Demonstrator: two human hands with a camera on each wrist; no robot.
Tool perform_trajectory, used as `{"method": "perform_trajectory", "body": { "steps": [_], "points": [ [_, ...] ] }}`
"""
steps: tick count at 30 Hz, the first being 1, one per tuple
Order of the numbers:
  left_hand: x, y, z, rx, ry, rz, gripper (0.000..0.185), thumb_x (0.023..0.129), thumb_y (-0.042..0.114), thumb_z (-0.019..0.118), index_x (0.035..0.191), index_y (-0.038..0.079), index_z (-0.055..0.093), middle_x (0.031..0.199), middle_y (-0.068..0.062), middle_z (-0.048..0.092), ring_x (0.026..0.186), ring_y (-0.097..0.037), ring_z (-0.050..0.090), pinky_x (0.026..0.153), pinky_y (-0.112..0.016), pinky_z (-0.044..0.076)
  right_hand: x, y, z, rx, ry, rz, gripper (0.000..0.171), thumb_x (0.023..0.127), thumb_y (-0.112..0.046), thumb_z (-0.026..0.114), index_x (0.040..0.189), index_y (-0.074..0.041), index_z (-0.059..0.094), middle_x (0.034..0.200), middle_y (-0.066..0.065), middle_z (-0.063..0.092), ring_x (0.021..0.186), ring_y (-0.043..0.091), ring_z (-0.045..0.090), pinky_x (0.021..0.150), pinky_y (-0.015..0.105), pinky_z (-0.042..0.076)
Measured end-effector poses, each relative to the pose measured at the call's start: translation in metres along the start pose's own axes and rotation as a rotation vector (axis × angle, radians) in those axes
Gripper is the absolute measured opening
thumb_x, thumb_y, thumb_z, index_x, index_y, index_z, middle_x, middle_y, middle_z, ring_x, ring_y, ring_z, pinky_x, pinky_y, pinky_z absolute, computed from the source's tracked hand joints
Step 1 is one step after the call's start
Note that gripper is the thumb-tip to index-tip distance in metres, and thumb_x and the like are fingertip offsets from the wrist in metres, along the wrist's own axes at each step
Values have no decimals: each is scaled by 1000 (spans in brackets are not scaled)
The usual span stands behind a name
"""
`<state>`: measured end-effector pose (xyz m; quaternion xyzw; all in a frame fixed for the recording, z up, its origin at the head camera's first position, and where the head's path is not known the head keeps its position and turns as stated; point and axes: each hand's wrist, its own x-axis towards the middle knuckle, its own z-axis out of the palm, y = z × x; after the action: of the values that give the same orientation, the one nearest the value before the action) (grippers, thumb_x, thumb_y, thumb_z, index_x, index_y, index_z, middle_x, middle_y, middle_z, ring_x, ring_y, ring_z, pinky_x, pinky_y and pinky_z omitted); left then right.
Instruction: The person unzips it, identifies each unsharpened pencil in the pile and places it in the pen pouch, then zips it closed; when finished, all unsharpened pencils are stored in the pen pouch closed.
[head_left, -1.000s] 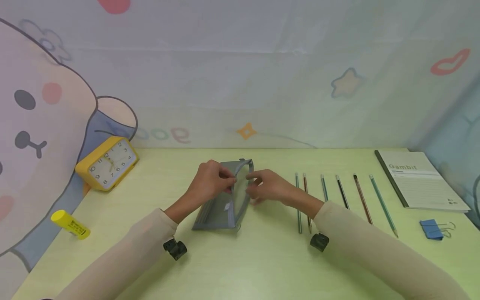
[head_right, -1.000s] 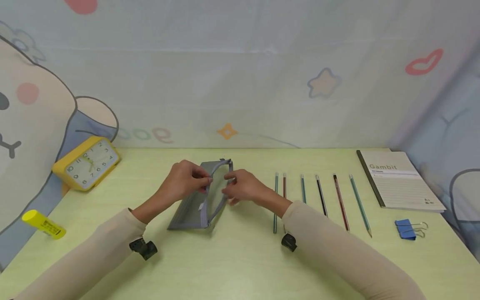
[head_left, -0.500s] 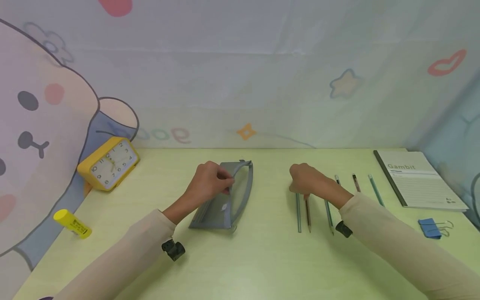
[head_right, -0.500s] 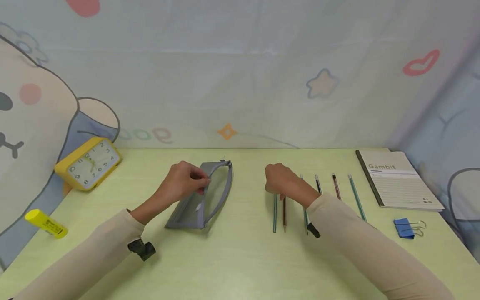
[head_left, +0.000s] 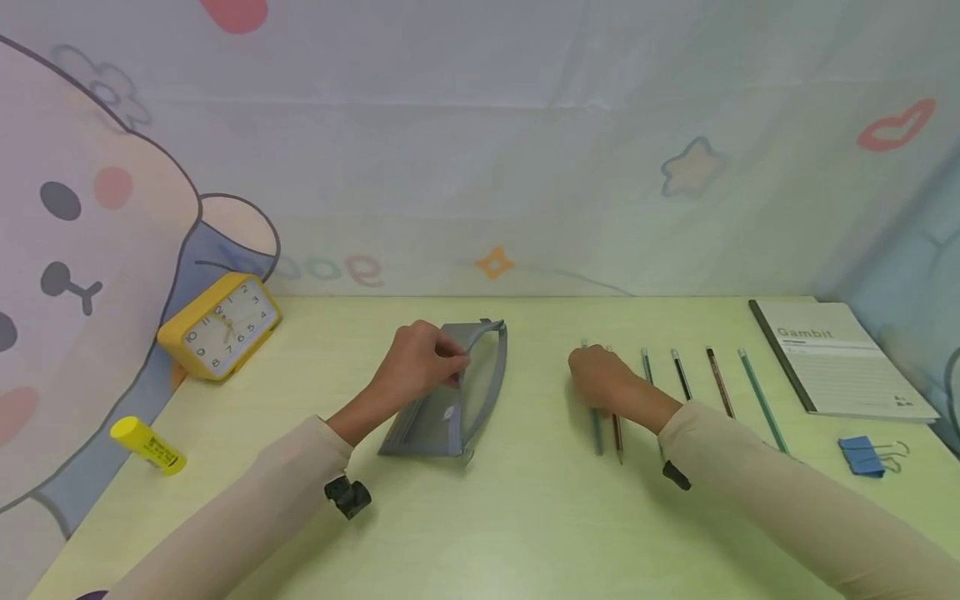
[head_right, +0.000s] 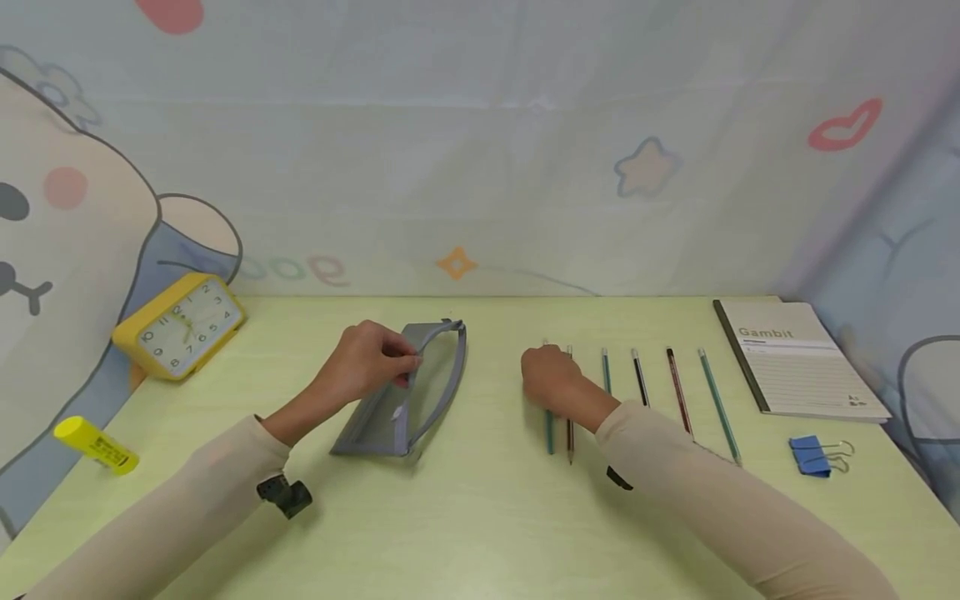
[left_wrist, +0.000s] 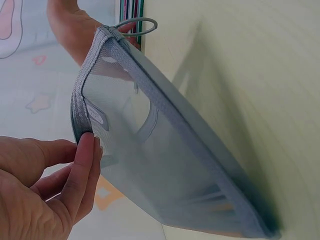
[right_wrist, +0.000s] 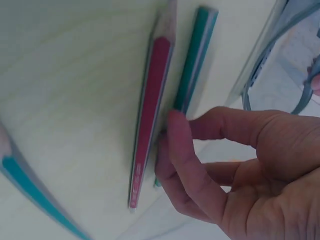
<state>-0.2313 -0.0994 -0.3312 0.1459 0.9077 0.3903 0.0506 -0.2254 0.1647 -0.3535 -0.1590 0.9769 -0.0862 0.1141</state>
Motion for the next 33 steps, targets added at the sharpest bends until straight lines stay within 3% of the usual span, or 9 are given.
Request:
{"method": "perform_trajectory", "body": {
  "steps": [3, 6, 12, 17, 19, 22, 25, 29, 33],
  "points": [
    [0, 0, 0, 0, -3, 1, 18, 94, 12, 69, 104, 0, 79, 94, -13, 79, 69, -17, 77, 72, -33, 62, 0, -3, 6, 6, 63, -28, 20, 98, 9, 40, 89, 9, 58, 74, 13, 48, 63, 18, 37, 52, 26, 37],
    [0, -1, 0, 8, -2, 5, 17, 94, 13, 69, 102, 1, 79, 92, -11, 79, 69, -16, 77, 71, -32, 61, 1, -5, 8, 39, 75, -35, 17, 96, 11, 42, 93, 12, 59, 83, 20, 51, 65, 18, 36, 52, 26, 35],
    [-1, -3, 0, 7, -1, 19, 16, 94, 13, 71, 101, 1, 79, 90, -11, 79, 69, -16, 76, 69, -32, 61, 6, -6, 1, 169, -22, 7, 20, 88, 9, 54, 107, 15, 58, 96, 28, 60, 60, 26, 65, 53, 28, 54],
    [-2, -3, 1, 1, -2, 23, 17, 94, 12, 71, 103, 0, 79, 91, -13, 79, 69, -17, 76, 69, -32, 61, 7, 1, -21, 530, -161, 26, 60, 93, -1, 61, 145, 18, 35, 120, 31, 57, 72, 21, 72, 70, 32, 62],
    [-2, -2, 1, 0, -2, 20, 17, 94, 12, 71, 103, 0, 79, 92, -13, 79, 69, -17, 76, 68, -32, 61, 7, 4, -31, 705, -220, -19, 64, 96, -4, 59, 151, 14, 31, 128, 28, 56, 81, 19, 69, 75, 33, 61],
    [0, -3, 1, -4, -4, 22, 16, 94, 11, 70, 102, 0, 79, 91, -13, 79, 69, -17, 76, 67, -32, 61, 10, 7, -43, 934, -336, -102, 61, 97, -8, 59, 152, 5, 37, 117, 13, 63, 88, 15, 60, 79, 31, 58],
    [1, -3, 1, -6, -3, 29, 16, 94, 11, 70, 101, -1, 79, 91, -13, 79, 69, -18, 76, 68, -32, 61, 16, 7, -45, 1116, -463, -149, 59, 96, -9, 61, 152, -2, 42, 96, 1, 66, 87, 11, 60, 76, 25, 55],
    [0, -2, -1, -1, 1, 27, 16, 94, 11, 71, 102, -1, 79, 92, -14, 79, 69, -18, 77, 69, -32, 62, 28, -2, -32, 1275, -611, -144, 59, 96, -5, 59, 153, -4, 42, 94, 0, 68, 82, 9, 64, 70, 21, 54],
    [1, -1, -2, -4, -4, 26, 16, 94, 10, 71, 102, -1, 79, 92, -14, 79, 69, -19, 77, 71, -33, 62, 43, -13, -16, 1291, -638, -111, 58, 98, -5, 58, 153, -6, 42, 104, 2, 66, 86, 10, 64, 73, 22, 54]
  ]
}}
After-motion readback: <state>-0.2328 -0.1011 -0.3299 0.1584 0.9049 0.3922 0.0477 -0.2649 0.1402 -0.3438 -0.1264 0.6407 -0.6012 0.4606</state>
